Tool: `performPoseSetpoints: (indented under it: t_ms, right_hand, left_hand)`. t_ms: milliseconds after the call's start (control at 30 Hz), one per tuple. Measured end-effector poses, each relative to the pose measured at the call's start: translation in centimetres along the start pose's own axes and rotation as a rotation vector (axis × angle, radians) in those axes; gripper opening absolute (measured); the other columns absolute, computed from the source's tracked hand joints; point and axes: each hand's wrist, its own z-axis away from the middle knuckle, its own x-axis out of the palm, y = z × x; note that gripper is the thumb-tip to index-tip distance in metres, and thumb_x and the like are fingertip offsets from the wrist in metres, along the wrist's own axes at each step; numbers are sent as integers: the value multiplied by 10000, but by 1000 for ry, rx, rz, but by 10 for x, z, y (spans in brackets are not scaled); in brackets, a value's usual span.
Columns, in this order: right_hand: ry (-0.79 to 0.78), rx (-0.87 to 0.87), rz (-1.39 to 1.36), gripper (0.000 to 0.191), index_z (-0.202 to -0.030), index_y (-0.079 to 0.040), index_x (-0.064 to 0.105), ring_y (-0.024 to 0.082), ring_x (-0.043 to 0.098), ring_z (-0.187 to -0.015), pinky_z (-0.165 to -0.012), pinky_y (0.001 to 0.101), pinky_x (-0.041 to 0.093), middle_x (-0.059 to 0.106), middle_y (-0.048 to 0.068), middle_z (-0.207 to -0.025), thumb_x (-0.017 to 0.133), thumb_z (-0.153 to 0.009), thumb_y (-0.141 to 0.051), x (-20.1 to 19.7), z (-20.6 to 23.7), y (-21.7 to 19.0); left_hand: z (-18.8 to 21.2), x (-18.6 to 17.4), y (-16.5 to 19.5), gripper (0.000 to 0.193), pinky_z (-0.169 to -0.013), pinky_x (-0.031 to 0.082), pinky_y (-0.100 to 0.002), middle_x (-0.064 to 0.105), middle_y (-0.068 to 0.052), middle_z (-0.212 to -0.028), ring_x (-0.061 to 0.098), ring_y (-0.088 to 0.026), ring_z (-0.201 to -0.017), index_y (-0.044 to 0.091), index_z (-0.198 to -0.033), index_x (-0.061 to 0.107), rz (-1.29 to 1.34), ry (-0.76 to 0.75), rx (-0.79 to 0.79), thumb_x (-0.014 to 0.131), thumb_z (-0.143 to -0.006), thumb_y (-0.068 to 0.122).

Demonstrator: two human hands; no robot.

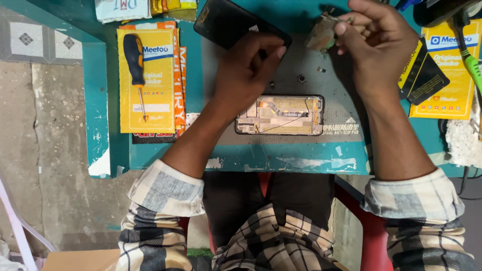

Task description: The person disassembles a smartphone, removes the motherboard, and cleans it with a spray and brush. They handle the motherboard and other components on a cluttered workbench.

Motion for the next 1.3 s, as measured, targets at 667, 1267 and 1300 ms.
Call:
performPoseSetpoints:
  t_ms: [667, 1267, 1300]
  right_hand:
    - [398, -453, 673, 155, -1004, 52, 645, 175, 622, -730, -658, 304, 446, 693, 118, -867, 749, -1119, 60, -89, -8, -7]
    - [420, -385, 694, 131, -1169, 5, 756, 137, 699, -786, -683, 250, 538, 762, 111, -978, 784, -1049, -40, -28, 1, -82]
    - [406, -391, 709, 122, -1152, 6, 757, 144, 697, -768, -672, 257, 534, 766, 119, -981, 783, -1040, -38, -27, 1, -83]
  left_hand:
    - [-5, 14, -15, 151, -919, 679, -478, 738, -141, -1097, 749, -258, -1031, 3, -1127, 623, 901, -16, -375, 688, -992, -15]
    - [-13, -6, 26, 139, -914, 640, -560, 726, -226, -1052, 747, -342, -1000, -24, -1023, 593, 1061, 121, -316, 684, -919, -36]
    - [-13, -6, 26, 143, -916, 635, -554, 731, -231, -1056, 747, -342, -1004, -22, -1029, 596, 1059, 119, -326, 681, -915, -34]
